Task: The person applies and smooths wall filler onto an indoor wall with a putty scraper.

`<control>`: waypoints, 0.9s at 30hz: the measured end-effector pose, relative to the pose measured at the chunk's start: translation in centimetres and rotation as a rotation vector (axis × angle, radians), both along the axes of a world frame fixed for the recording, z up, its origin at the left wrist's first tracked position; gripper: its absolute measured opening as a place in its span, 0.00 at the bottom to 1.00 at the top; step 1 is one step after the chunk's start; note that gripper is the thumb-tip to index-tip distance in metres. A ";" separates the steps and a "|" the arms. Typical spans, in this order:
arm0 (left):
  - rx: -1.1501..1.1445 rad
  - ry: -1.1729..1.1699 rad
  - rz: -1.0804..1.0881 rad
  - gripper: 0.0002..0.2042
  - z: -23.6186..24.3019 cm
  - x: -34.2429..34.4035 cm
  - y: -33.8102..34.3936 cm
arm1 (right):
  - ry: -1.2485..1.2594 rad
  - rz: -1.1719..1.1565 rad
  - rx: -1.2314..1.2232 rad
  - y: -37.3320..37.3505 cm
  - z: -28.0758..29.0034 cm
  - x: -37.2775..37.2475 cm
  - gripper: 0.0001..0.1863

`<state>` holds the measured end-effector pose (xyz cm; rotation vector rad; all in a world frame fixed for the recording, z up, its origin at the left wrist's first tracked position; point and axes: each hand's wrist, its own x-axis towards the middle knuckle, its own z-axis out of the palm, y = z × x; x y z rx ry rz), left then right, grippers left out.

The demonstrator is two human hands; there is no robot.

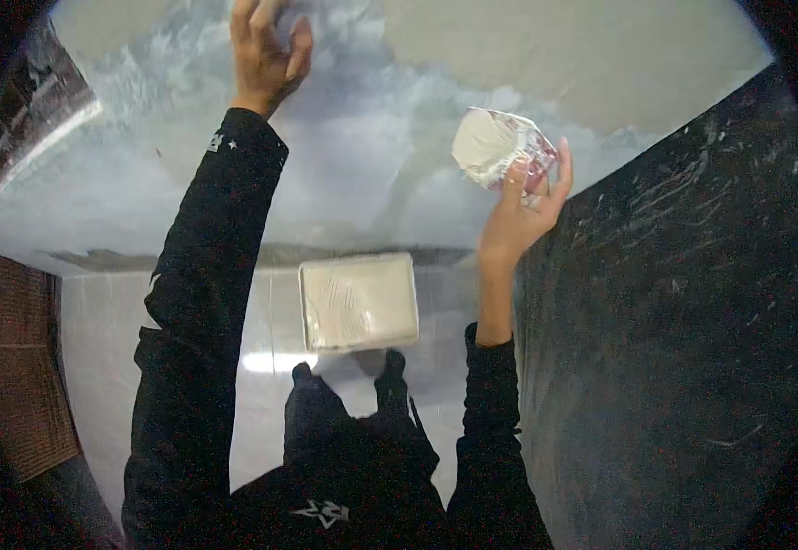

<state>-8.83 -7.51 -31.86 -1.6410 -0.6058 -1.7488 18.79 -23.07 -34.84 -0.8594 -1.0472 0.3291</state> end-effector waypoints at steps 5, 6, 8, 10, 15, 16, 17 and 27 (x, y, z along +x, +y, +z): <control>-0.366 0.043 -0.140 0.25 -10.6 0.4 -7.5 | -0.227 -0.111 -0.186 -5.0 -6.6 -1.9 0.19; -0.475 0.042 -0.164 0.24 -13.3 0.2 -9.1 | -0.230 -0.106 -0.237 -5.8 -8.1 -2.1 0.19; -0.586 0.024 -0.221 0.20 -18.8 0.0 -12.7 | -0.342 -0.112 -0.369 -7.9 -11.4 -2.7 0.18; -0.888 -0.054 -0.190 0.18 -24.2 -0.5 -16.9 | -0.355 -0.082 -0.511 -9.5 -13.5 -3.1 0.18; -1.369 -0.223 -0.172 0.17 -37.8 -1.7 -28.8 | -0.472 -0.085 -0.785 -13.6 -21.8 -1.7 0.19; -1.500 -0.281 -0.177 0.18 -39.5 -1.9 -30.7 | -0.476 -0.073 -0.796 -14.0 -23.8 -1.2 0.19; -1.506 -0.288 -0.167 0.18 -40.9 -2.0 -32.1 | -0.437 -0.050 -0.848 -14.2 -25.9 -0.5 0.19; -1.986 -0.928 -0.322 0.32 -33.8 -4.7 -35.7 | -0.514 -0.070 -1.121 -10.1 -23.5 -5.3 0.20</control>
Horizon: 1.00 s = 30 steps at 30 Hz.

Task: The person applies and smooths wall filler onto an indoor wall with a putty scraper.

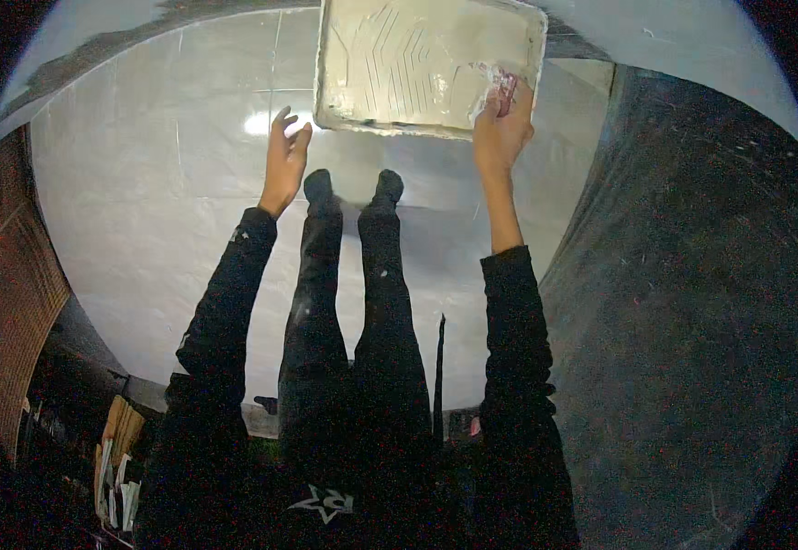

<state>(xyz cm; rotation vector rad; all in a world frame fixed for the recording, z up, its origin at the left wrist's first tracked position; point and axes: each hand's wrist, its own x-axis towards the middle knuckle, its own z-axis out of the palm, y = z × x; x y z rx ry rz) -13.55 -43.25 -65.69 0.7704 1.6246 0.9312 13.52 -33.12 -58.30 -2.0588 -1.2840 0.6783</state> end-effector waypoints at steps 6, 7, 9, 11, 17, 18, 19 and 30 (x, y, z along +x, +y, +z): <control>-0.015 -0.121 -0.015 0.37 -1.0 0.4 2.2 | -0.160 0.126 0.086 2.4 -1.8 -2.1 0.21; -0.065 -0.166 -0.001 0.38 -1.5 0.6 2.4 | -0.163 0.126 0.082 2.4 -2.5 -2.2 0.21; -0.109 -0.267 0.033 0.37 -2.2 0.9 2.5 | -0.194 0.132 0.048 2.4 -4.1 -2.5 0.22; -0.156 -0.369 0.067 0.37 -4.2 1.1 2.3 | -0.224 0.119 0.041 2.4 -5.8 -2.8 0.22; -0.207 -0.607 0.124 0.30 -8.8 3.1 0.8 | -0.325 0.202 0.128 1.5 -10.1 -2.5 0.20; -0.218 -0.633 0.134 0.29 -8.7 3.2 0.5 | -0.347 0.202 0.128 1.1 -10.3 -2.6 0.19; -0.227 -0.659 0.144 0.29 -8.5 3.3 0.4 | -0.348 0.205 0.123 0.8 -10.5 -2.7 0.19; -0.256 -0.862 0.196 0.44 -11.4 5.8 -0.1 | -0.414 0.554 0.022 -1.2 -12.2 -2.3 0.21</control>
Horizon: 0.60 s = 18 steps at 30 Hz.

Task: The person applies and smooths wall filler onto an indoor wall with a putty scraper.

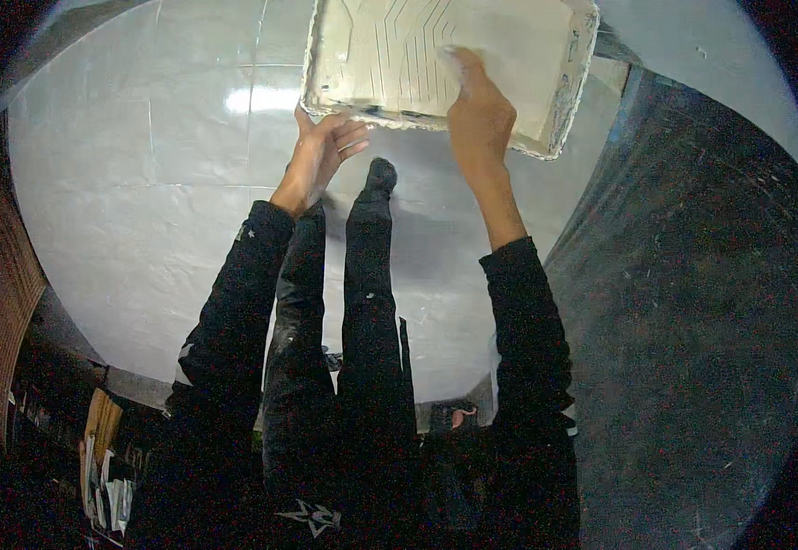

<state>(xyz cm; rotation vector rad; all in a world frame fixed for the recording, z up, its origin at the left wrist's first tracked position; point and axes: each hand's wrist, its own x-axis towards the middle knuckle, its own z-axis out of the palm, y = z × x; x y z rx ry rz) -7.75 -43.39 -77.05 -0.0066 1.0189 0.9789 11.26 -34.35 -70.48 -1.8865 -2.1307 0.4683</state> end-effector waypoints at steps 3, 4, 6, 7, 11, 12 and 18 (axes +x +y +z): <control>-0.005 -0.070 0.061 0.46 -1.7 0.7 -0.8 | 0.053 0.159 0.092 -1.7 -0.9 0.1 0.20; 0.001 -0.102 0.091 0.46 -2.1 0.9 -1.1 | 0.055 0.166 0.092 -2.0 -0.9 0.4 0.20; 0.017 -0.102 0.086 0.45 -2.6 1.4 -1.3 | 0.076 0.223 -0.123 -2.3 -0.5 0.8 0.18; 0.034 -0.103 0.074 0.45 -2.6 1.6 -1.3 | 0.073 0.224 -0.126 -2.1 -0.6 1.1 0.18; 0.039 -0.074 0.099 0.43 -2.0 2.5 -1.8 | 0.169 0.372 -0.263 -0.4 -1.0 2.7 0.20; 0.034 -0.093 0.116 0.43 -2.3 2.6 -1.9 | 0.170 0.399 -0.315 0.1 -1.0 2.8 0.19; -0.002 -0.054 0.129 0.35 -2.0 3.6 -1.8 | 0.198 0.542 -0.399 3.2 -2.2 3.7 0.18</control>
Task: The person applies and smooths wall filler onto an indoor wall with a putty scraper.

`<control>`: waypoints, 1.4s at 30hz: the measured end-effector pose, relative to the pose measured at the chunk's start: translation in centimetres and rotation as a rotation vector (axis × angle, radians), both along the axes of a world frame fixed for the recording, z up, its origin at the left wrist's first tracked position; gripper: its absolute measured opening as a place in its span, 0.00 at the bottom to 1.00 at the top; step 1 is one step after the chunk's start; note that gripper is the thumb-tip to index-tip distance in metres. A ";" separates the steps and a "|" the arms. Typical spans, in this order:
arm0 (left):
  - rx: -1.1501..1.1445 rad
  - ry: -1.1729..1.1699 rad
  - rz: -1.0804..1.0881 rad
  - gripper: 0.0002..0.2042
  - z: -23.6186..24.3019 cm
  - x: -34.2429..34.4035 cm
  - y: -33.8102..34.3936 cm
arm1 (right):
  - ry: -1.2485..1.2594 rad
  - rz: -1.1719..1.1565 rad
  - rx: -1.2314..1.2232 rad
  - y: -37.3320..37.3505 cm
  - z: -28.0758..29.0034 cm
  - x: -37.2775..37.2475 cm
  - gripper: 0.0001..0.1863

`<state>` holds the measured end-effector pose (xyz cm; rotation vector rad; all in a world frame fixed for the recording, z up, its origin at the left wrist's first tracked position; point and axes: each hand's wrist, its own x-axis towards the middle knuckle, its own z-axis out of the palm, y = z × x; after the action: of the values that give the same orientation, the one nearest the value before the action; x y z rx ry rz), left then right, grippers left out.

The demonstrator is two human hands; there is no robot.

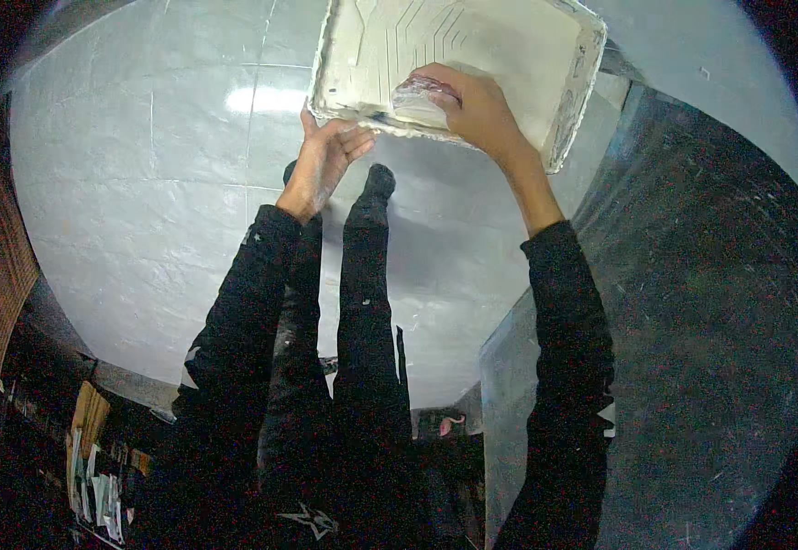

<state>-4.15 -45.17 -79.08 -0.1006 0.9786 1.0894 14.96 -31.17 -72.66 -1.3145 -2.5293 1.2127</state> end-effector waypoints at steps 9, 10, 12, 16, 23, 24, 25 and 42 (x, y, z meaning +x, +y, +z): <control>-0.020 -0.089 0.034 0.51 -2.0 0.0 -0.3 | -0.042 0.129 -0.335 5.1 -1.9 -0.8 0.21; -0.023 -0.145 0.032 0.50 -2.5 -0.6 -0.6 | -0.026 0.131 -0.318 5.2 -1.7 -1.4 0.21; 0.002 -0.114 -0.009 0.46 -1.5 -1.0 -0.7 | -0.043 -0.034 -0.531 5.0 -0.7 -1.7 0.21; -0.156 0.080 -0.065 0.45 2.5 -2.1 -1.2 | 0.202 -0.411 -0.607 2.8 1.3 0.5 0.23; 0.049 0.448 -0.132 0.39 9.9 -6.9 -2.7 | 0.674 -0.858 -0.692 -1.5 10.3 0.8 0.25; 0.074 0.450 -0.140 0.38 11.0 -6.9 -2.7 | 0.698 -0.843 -0.655 -2.0 11.7 1.1 0.25; 0.104 0.455 -0.149 0.36 12.4 -7.0 -2.5 | 0.784 -0.862 -0.661 -2.3 13.0 1.2 0.25; 0.621 0.539 -0.165 0.27 34.2 -7.7 2.1 | 1.384 -1.079 -0.383 -7.4 33.9 -4.5 0.21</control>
<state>-11.88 -43.12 -44.85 0.8011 1.0509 1.2469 10.43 -38.59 -38.80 -0.9562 -0.5306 1.4386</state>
